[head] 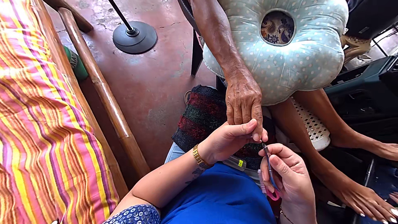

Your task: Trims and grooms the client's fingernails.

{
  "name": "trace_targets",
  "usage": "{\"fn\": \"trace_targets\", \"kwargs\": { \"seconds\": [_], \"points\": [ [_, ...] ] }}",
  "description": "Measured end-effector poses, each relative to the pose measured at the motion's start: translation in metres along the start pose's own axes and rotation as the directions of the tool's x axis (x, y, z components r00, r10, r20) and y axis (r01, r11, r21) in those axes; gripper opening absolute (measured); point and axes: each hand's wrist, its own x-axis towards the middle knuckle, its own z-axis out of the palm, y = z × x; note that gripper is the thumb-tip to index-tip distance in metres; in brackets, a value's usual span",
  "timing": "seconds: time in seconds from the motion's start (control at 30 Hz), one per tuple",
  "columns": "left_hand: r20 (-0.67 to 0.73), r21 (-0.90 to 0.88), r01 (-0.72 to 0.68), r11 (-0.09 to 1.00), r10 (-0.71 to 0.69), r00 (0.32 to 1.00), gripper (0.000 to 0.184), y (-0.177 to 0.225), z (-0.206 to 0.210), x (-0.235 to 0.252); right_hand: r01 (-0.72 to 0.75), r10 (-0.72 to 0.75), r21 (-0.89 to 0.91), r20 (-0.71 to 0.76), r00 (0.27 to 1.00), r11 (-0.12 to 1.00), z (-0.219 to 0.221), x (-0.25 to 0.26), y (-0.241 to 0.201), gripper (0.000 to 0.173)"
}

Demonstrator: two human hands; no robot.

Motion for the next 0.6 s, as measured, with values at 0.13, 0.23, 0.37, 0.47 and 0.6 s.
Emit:
{"fn": "trace_targets", "kwargs": {
  "seconds": [0.13,0.23,0.37,0.47,0.6],
  "points": [
    [-0.012,-0.016,0.009,1.0,-0.01,1.0,0.015,-0.002,-0.002,0.0,-0.088,0.071,0.172,0.102,0.992,0.981,0.003,0.0,0.002,0.03],
    [-0.015,-0.012,0.01,1.0,-0.01,1.0,0.014,-0.001,0.0,-0.001,-0.109,0.081,0.251,0.121,0.989,0.962,0.007,0.003,0.001,0.033],
    [-0.024,-0.032,0.014,0.999,-0.015,1.0,0.013,-0.001,0.001,-0.001,-0.092,0.079,0.239,0.063,0.995,0.967,0.011,0.006,0.003,0.033],
    [-0.02,-0.047,0.018,0.999,-0.019,1.0,0.013,-0.001,0.002,-0.001,-0.069,0.07,0.199,0.0,0.998,0.978,0.013,0.006,0.003,0.031],
    [-0.014,-0.036,0.004,0.999,-0.005,1.0,0.015,-0.001,0.001,0.0,-0.011,0.02,0.138,-0.058,0.998,0.99,0.017,0.003,0.006,0.029]
  ]
}}
